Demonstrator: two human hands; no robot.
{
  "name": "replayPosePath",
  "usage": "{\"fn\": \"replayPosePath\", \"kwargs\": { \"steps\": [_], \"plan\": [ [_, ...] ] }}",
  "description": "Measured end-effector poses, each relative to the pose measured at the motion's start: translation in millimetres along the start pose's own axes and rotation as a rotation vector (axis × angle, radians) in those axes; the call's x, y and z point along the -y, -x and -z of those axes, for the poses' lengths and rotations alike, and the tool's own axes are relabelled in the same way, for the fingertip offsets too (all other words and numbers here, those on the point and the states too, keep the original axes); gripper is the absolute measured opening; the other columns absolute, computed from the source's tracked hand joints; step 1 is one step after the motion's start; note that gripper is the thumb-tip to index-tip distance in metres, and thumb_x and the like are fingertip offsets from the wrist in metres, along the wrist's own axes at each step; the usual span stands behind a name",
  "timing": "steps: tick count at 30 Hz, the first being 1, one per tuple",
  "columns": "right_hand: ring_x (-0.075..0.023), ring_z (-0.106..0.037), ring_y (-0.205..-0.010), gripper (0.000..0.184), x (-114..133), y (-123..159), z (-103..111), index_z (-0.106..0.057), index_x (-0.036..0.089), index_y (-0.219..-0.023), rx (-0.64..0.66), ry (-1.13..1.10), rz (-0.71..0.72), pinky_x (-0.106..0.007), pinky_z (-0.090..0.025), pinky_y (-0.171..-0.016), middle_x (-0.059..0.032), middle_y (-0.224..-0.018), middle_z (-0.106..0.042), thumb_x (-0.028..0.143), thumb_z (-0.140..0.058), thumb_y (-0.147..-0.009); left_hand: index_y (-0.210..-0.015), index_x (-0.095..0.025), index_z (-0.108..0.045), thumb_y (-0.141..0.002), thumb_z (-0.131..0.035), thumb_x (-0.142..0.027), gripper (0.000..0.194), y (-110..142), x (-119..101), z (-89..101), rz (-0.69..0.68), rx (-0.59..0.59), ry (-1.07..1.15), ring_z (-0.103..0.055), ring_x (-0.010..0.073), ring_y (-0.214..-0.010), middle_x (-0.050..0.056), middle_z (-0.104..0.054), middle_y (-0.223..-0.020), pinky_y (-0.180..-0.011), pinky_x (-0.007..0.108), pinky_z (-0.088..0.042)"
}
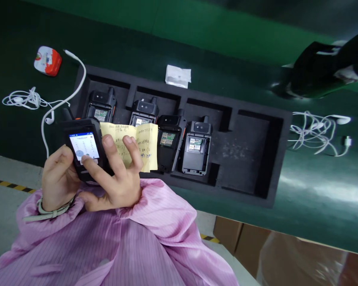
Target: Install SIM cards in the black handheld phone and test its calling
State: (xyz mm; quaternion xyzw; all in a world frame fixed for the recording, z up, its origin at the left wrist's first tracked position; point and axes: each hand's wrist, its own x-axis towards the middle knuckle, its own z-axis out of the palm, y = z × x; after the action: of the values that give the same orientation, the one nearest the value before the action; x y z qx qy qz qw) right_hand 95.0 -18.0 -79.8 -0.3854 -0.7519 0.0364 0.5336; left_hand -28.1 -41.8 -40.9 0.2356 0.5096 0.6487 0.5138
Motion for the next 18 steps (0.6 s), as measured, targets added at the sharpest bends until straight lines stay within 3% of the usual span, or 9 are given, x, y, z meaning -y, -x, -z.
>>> {"fn": "replayPosePath", "kwargs": {
  "steps": [7,18],
  "plan": [
    [-0.0333,-0.044,-0.141,0.050,-0.7,0.0,-2.7,-0.071,0.023,-0.102,-0.108,0.019,-0.064,-0.053,-0.040,-0.110,-0.0072,-0.151,-0.052,0.051,-0.030,-0.102,-0.066,-0.023,-0.069,-0.086,-0.079,-0.047,0.033,-2.0,0.3,1.0,-0.033,-0.061,-0.102,-0.073,0.0205,-0.081,0.000,-0.067,-0.066,-0.074,0.028,-0.060],
    [-0.0327,-0.043,-0.143,0.049,-1.7,-1.6,-2.5,-0.071,0.022,-0.105,-0.065,0.051,-0.046,-0.053,-0.041,-0.111,-0.0099,-0.149,-0.054,0.049,-0.031,-0.103,-0.067,-0.021,-0.070,-0.088,-0.078,-0.043,0.032,-3.1,-0.8,-2.0,-0.047,-0.018,-0.032,-0.072,0.0188,-0.078,-0.001,-0.067,-0.063,-0.078,0.030,-0.060]
  ]
}}
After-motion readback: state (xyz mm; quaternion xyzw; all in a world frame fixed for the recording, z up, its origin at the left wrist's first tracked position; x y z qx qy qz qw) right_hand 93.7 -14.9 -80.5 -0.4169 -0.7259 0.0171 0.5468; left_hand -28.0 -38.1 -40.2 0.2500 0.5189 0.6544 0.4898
